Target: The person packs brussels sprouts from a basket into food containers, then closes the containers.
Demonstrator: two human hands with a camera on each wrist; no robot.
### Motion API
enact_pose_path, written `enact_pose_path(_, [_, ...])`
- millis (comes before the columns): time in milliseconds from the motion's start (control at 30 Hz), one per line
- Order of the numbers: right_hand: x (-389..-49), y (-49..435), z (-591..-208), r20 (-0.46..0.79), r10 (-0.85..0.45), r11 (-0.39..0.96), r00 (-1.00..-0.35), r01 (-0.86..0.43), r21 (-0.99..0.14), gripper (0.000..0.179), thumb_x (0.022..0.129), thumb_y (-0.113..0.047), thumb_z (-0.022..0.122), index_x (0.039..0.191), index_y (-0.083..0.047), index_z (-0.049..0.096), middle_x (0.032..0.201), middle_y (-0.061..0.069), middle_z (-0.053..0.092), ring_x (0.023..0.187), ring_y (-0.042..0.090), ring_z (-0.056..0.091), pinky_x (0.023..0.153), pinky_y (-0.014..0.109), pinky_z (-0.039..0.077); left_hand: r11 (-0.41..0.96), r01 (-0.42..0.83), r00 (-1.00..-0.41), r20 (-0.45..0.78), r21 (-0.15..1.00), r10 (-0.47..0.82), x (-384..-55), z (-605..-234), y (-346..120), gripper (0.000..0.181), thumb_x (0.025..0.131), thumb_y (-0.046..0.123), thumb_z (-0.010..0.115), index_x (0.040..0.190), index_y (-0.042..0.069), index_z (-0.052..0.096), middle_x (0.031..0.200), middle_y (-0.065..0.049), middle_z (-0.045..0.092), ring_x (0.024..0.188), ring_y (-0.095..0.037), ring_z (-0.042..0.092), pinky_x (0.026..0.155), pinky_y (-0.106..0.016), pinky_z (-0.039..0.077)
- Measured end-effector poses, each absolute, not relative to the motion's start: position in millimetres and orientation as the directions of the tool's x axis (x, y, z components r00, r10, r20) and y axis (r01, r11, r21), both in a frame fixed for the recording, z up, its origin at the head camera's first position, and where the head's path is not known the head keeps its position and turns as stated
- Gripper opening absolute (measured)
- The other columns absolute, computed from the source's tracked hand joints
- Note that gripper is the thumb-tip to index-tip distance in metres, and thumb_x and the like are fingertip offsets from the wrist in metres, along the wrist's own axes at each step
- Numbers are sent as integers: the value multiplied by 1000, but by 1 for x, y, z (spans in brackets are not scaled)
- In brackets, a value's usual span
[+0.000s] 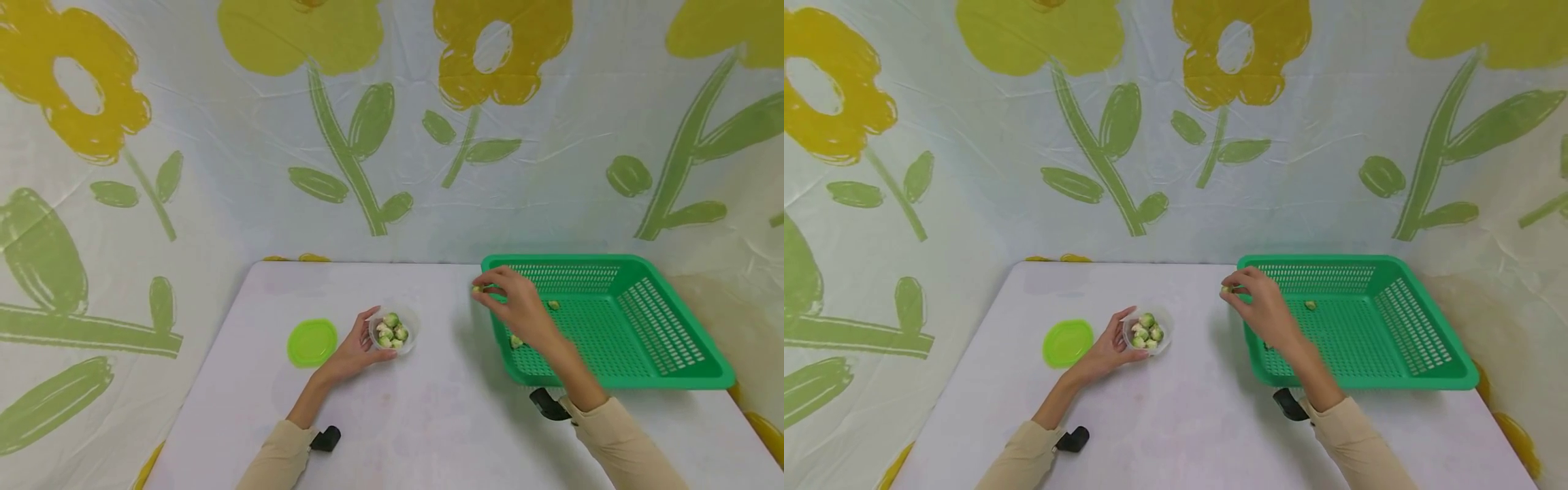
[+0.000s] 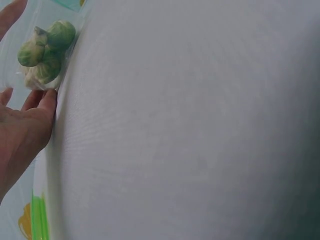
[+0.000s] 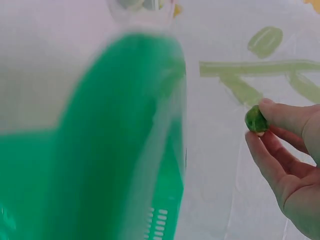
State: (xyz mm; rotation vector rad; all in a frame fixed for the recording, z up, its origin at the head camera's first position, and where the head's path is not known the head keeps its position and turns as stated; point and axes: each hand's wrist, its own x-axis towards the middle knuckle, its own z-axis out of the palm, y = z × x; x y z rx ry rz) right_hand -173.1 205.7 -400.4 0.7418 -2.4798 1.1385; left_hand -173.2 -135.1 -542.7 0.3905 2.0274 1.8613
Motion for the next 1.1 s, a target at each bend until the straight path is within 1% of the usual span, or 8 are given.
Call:
enact_pose_path(200, [-172,189,-407,487,-301,507,-820,-570,-647,15,87,7,77,101,3,74,103,13,66,92,31,71,83,45,61,83,-33,-895,-67,996,442,-174,-546,-137,102,88,19,85,163,27,16,162,-10,28,154,-23,22,124,-42,23])
enact_pose_path(400, [-171,174,-414,511,-278,464,-813,-580,-670,16,86,8,78,101,3,74,104,14,66,93,29,71,85,43,61,90,-40,-895,-76,995,439,-174,-546,-136,104,87,22,86,163,26,16,162,-8,29,153,-20,24,123,-39,25])
enact_pose_path(533, [-171,165,-418,530,-271,451,-803,-592,-667,18,84,8,80,100,3,74,103,14,66,93,28,71,85,44,61,96,-41,-894,-80,994,440,-174,-545,-136,106,86,24,87,163,25,15,161,-9,30,153,-21,24,123,-40,25])
enact_pose_path(700, [-174,155,-423,545,-275,456,-792,-606,-652,18,84,7,80,101,3,74,103,13,66,93,27,71,85,41,62,94,-44,-896,-81,995,436,-175,-544,-135,105,86,23,87,163,26,16,160,-8,32,153,-20,26,123,-39,26])
enact_pose_path(900, [-173,140,-431,540,-302,453,-785,-617,-644,17,85,4,81,100,1,74,102,12,67,93,25,70,86,37,62,98,-36,-895,-75,995,440,-174,-544,-135,104,87,22,86,163,23,15,159,-11,33,152,-23,27,124,-42,25])
enact_pose_path(1100, [-173,125,-441,542,-335,448,-770,-637,-628,16,86,2,81,101,1,75,102,11,67,93,24,70,86,36,61,103,-36,-896,-78,994,438,-174,-546,-137,104,87,22,86,163,24,15,158,-7,35,151,-20,29,123,-41,26])
